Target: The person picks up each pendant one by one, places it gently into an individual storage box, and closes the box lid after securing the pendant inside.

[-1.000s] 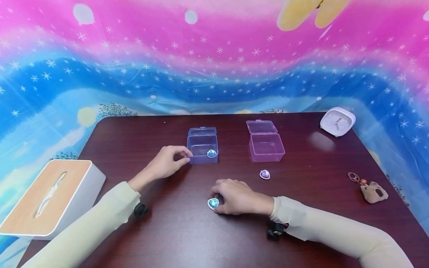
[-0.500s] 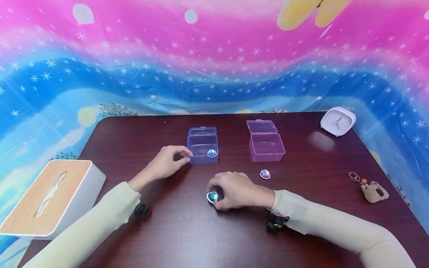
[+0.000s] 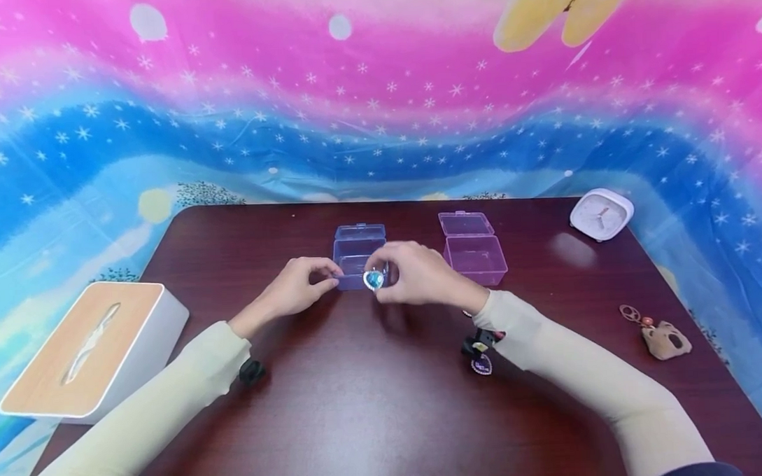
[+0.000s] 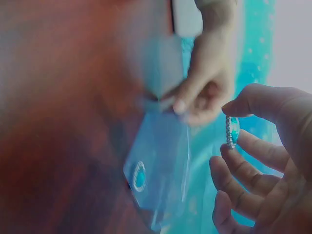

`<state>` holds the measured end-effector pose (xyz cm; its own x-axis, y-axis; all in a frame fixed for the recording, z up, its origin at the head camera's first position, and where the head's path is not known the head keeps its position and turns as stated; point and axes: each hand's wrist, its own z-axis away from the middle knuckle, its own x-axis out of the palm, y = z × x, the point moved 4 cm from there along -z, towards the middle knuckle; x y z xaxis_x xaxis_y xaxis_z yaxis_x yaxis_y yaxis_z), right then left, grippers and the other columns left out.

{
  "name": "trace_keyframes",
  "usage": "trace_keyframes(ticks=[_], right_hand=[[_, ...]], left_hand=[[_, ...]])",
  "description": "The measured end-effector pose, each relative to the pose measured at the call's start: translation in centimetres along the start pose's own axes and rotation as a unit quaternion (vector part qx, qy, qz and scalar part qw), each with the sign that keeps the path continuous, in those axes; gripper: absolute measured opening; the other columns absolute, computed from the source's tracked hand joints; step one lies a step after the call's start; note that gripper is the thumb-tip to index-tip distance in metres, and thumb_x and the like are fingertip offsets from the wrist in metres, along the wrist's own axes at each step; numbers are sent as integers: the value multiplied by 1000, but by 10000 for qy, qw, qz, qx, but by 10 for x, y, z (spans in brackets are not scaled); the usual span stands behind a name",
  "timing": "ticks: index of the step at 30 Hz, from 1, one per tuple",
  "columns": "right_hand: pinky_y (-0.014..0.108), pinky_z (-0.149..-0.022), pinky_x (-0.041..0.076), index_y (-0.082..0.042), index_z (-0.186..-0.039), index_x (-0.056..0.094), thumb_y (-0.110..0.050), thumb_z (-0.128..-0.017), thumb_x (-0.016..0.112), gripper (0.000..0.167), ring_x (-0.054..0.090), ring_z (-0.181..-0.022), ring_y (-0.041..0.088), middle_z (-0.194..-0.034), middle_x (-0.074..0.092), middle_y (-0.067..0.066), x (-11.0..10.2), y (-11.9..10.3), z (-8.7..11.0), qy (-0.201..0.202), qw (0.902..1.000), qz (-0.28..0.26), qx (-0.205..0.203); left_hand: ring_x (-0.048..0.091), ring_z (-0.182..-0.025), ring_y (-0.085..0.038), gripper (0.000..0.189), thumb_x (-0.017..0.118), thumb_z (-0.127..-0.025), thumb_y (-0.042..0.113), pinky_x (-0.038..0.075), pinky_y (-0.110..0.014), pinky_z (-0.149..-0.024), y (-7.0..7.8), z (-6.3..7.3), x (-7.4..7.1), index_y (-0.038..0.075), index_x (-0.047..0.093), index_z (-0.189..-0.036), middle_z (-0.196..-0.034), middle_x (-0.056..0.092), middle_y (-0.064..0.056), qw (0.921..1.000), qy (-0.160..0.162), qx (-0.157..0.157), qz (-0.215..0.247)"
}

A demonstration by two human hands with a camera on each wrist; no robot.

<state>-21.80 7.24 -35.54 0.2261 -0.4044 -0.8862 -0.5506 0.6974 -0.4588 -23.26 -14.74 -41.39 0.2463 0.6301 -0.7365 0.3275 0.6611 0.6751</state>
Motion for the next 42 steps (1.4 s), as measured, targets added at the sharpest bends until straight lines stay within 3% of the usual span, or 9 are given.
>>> trace_keyframes(ticks=[7, 11, 17, 22, 30, 42], right_hand=[[28, -65, 51, -21, -112, 74, -27, -79, 84, 35, 63, -77, 12, -99, 72, 3, -3, 20, -26, 241, 9986, -396, 266], [28, -69, 52, -18, -114, 74, -24, -80, 83, 36, 63, -78, 14, -102, 70, 1, 3, 31, -39, 281, 9978, -571, 161], [35, -87, 54, -16, -117, 74, -27, -83, 80, 36, 63, -96, 19, -110, 72, 2, 12, 37, -54, 210, 9988, -452, -25], [45, -106, 44, -18, -119, 74, -31, -85, 80, 37, 64, -110, 21, -114, 74, 1, 16, 36, -65, 64, 9999, -94, 32], [46, -99, 36, -22, -119, 75, -33, -86, 81, 36, 62, -114, 20, -121, 75, -2, 27, 37, -73, -110, 9997, 239, 3], [47, -98, 33, -23, -117, 76, -34, -86, 82, 33, 64, -112, 18, -113, 76, -5, 32, 37, -79, -459, 9980, 431, 45]], left_hand=[[67, -97, -23, 15, 71, -97, 12, 53, -50, -101, -1, 1, 0, 11, 75, -111, -96, 76, -5, 10000, 5, -34, -8], [67, -97, -22, 15, 70, -97, 12, 53, -49, -101, 0, 1, 3, 12, 75, -111, -97, 76, -4, 10000, -50, -34, 37], [67, -97, -22, 15, 70, -97, 12, 53, -48, -100, 1, 1, 4, 11, 75, -111, -97, 77, -4, 10000, -44, 16, 3], [67, -97, -22, 15, 70, -97, 12, 54, -48, -98, 1, 1, 1, 12, 75, -111, -96, 77, -5, 10000, -37, 51, -27], [67, -96, -22, 14, 70, -97, 13, 54, -48, -97, -1, 0, -2, 12, 75, -110, -95, 77, -4, 9999, -74, 51, -66], [67, -96, -22, 13, 71, -97, 12, 53, -49, -98, 0, -1, -1, 11, 76, -109, -94, 77, -4, 9999, -33, 107, -61]])
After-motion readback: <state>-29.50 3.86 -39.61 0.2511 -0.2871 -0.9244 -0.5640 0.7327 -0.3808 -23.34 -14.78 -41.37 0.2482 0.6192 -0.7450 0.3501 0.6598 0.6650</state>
